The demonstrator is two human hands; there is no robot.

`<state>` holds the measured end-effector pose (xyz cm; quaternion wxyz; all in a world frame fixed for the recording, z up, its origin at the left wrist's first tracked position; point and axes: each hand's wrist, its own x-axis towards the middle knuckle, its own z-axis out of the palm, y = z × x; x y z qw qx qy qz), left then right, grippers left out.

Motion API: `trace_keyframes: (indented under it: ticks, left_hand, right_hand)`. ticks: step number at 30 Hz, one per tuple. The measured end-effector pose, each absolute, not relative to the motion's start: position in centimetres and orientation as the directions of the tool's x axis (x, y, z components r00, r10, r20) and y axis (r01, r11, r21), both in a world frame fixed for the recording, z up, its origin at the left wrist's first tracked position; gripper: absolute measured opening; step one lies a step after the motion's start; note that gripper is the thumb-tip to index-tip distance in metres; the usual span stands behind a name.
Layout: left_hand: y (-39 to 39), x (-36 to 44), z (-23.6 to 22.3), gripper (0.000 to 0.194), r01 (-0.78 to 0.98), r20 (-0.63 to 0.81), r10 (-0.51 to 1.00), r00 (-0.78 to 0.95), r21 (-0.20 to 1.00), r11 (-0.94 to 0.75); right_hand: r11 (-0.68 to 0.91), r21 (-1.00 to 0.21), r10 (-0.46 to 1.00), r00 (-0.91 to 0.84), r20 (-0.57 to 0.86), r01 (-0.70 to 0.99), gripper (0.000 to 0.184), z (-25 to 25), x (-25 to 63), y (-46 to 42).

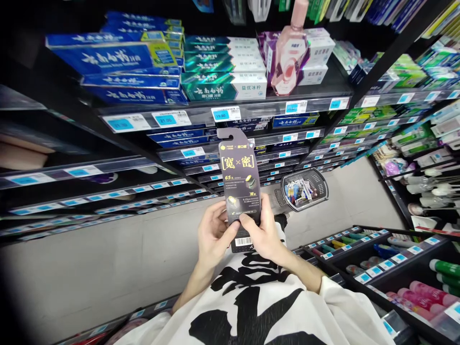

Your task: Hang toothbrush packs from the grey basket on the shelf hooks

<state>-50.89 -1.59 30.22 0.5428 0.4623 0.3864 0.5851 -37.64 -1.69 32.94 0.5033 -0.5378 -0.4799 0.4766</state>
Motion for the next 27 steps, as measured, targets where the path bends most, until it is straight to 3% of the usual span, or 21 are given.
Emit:
trace_keyframes:
  ticks: [3,7,13,19,23,27]
  left_hand:
    - [-1.8,-50.7,30.0,0.044,-0.268,0.103,0.994,0.019,0.959,-0.095]
    - [-2.4,-50.2,29.6,0.067,-0.161,0.100,0.995,-0.009,0.982,-0.101]
    - [-2.7,-49.7,29.0,0.074,0.010,0.202,0.979,0.040,0.979,-0.202]
    - [-2.7,-49.9,28.9,0.084,0.013,0.138,0.985,0.103,0.990,-0.140]
    - [-2.6,-50.3,28.9,0.087,0.047,0.118,0.980,0.163,0.991,-0.127]
    - [-2.2,-50.4,29.1,0.083,0.052,0.124,0.969,0.212,0.989,-0.138]
  right_hand:
    - [-0.042,-0.999,0.995,0.086,-0.042,0.002,0.036,32.6,-37.6,-1.6]
    - [-0.066,-0.995,0.990,0.122,-0.074,-0.069,0.030,32.0,-37.6,-1.3]
    - [-0.044,-0.999,0.984,0.172,-0.038,0.026,0.039,31.7,-37.8,-0.9]
    - [-0.035,-0.998,0.982,0.187,-0.024,0.061,0.040,30.8,-37.7,-0.8]
    - [0.021,-0.987,0.981,0.185,0.051,0.161,0.042,29.7,-37.2,-1.1]
    - [0.172,-0.944,0.979,0.056,0.195,0.283,0.044,29.2,-36.7,-1.2]
